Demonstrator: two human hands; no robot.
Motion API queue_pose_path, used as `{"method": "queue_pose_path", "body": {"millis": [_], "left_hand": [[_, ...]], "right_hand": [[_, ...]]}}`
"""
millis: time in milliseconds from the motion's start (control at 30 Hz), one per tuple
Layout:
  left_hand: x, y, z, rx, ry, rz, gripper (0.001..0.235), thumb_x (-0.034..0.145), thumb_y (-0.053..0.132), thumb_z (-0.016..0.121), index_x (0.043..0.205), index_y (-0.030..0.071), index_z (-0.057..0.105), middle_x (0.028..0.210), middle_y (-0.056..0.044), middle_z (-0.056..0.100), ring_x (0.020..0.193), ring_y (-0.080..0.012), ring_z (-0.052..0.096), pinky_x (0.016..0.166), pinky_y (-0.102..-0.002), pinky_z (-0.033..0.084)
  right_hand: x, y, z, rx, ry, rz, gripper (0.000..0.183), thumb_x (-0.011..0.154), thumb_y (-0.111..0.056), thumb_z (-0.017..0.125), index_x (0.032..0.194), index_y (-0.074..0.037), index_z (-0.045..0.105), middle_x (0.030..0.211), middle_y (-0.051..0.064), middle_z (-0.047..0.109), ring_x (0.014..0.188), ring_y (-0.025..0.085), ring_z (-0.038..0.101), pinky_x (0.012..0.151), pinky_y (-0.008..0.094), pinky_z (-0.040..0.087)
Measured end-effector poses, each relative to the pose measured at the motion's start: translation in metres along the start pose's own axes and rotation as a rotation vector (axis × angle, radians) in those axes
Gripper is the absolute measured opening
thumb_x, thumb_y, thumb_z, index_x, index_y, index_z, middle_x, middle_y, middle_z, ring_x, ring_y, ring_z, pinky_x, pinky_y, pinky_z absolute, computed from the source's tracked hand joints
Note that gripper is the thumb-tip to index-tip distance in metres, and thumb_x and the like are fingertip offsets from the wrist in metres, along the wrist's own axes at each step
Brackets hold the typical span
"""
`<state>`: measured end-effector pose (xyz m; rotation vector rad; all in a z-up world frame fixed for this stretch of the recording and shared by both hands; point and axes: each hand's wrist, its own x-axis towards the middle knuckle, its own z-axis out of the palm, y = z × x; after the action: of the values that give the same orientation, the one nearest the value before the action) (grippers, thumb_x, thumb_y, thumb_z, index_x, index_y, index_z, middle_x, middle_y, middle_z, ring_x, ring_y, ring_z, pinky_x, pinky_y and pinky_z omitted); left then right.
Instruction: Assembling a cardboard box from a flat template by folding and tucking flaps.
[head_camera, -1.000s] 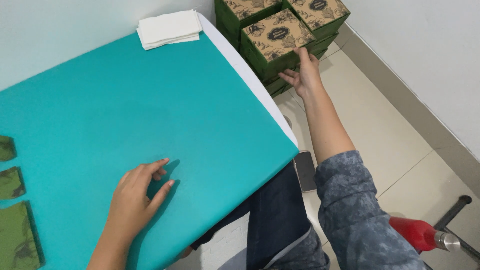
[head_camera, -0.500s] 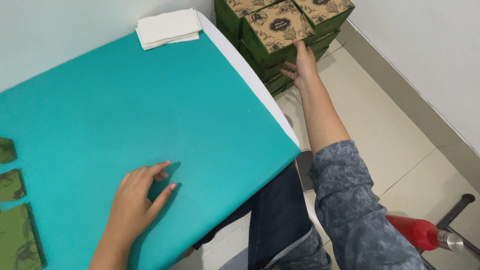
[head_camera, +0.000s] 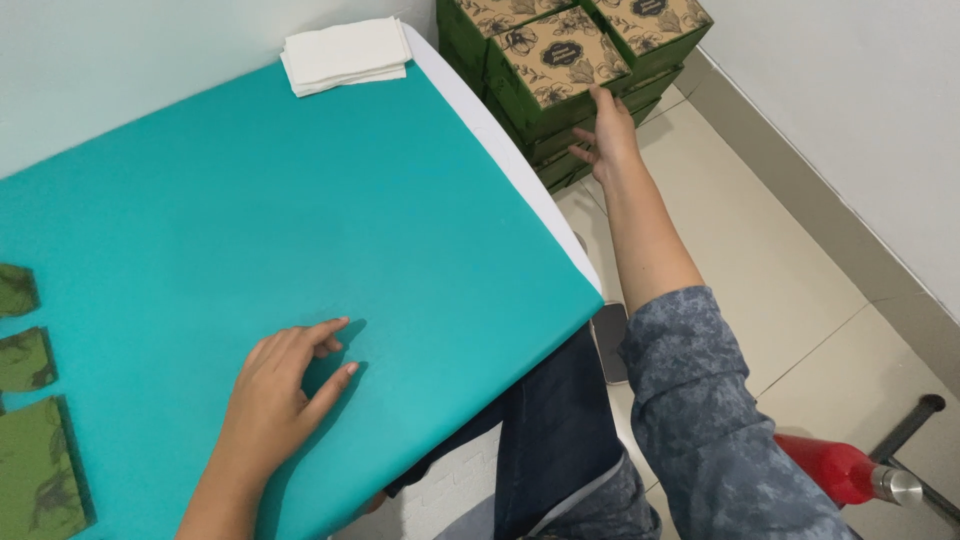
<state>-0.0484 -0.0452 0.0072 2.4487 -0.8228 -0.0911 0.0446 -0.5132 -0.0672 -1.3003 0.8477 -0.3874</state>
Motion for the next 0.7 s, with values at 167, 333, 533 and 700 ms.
{"method": "queue_pose_path", "body": {"millis": [167, 333, 533, 700], "left_hand": [[-0.001, -0.001, 0.000, -0.001, 0.006, 0.017, 0.046, 0.076, 0.027, 0.070, 0.118, 0.013, 0.061, 0.088, 0.001, 0.067, 0.085, -0.0162, 0.061, 0.088, -0.033, 0.043], [-0.001, 0.000, -0.003, -0.012, 0.019, 0.039, 0.045, 0.076, 0.026, 0.069, 0.118, 0.013, 0.060, 0.090, 0.001, 0.066, 0.085, -0.0168, 0.061, 0.087, -0.033, 0.043], [-0.008, 0.002, -0.013, 0.031, 0.102, 0.156, 0.035, 0.079, 0.027, 0.066, 0.112, 0.014, 0.063, 0.099, 0.002, 0.065, 0.085, -0.0145, 0.062, 0.090, -0.034, 0.041], [-0.048, 0.004, -0.056, 0.163, 0.161, 0.169, 0.034, 0.083, 0.026, 0.069, 0.114, 0.012, 0.061, 0.098, -0.004, 0.063, 0.100, -0.0231, 0.062, 0.102, -0.046, 0.038]], "right_hand": [[0.010, 0.002, -0.005, 0.026, -0.018, -0.032, 0.078, 0.083, -0.046, 0.052, 0.145, -0.007, 0.025, 0.146, 0.022, 0.033, 0.124, 0.041, 0.049, 0.093, 0.047, 0.050], [-0.017, -0.001, -0.005, -0.040, 0.024, -0.064, 0.068, 0.087, -0.044, 0.049, 0.141, -0.005, 0.035, 0.145, 0.021, 0.036, 0.123, 0.038, 0.051, 0.094, 0.043, 0.050], [-0.124, -0.026, 0.049, -0.434, -0.250, -0.713, 0.054, 0.099, -0.017, 0.048, 0.144, -0.002, 0.023, 0.141, 0.016, 0.028, 0.126, 0.030, 0.043, 0.104, 0.039, 0.042], [-0.249, -0.034, 0.116, -0.790, -0.774, -1.222, 0.061, 0.090, -0.013, 0.062, 0.144, -0.002, 0.034, 0.140, 0.022, 0.032, 0.131, 0.046, 0.032, 0.108, 0.056, 0.026]]}}
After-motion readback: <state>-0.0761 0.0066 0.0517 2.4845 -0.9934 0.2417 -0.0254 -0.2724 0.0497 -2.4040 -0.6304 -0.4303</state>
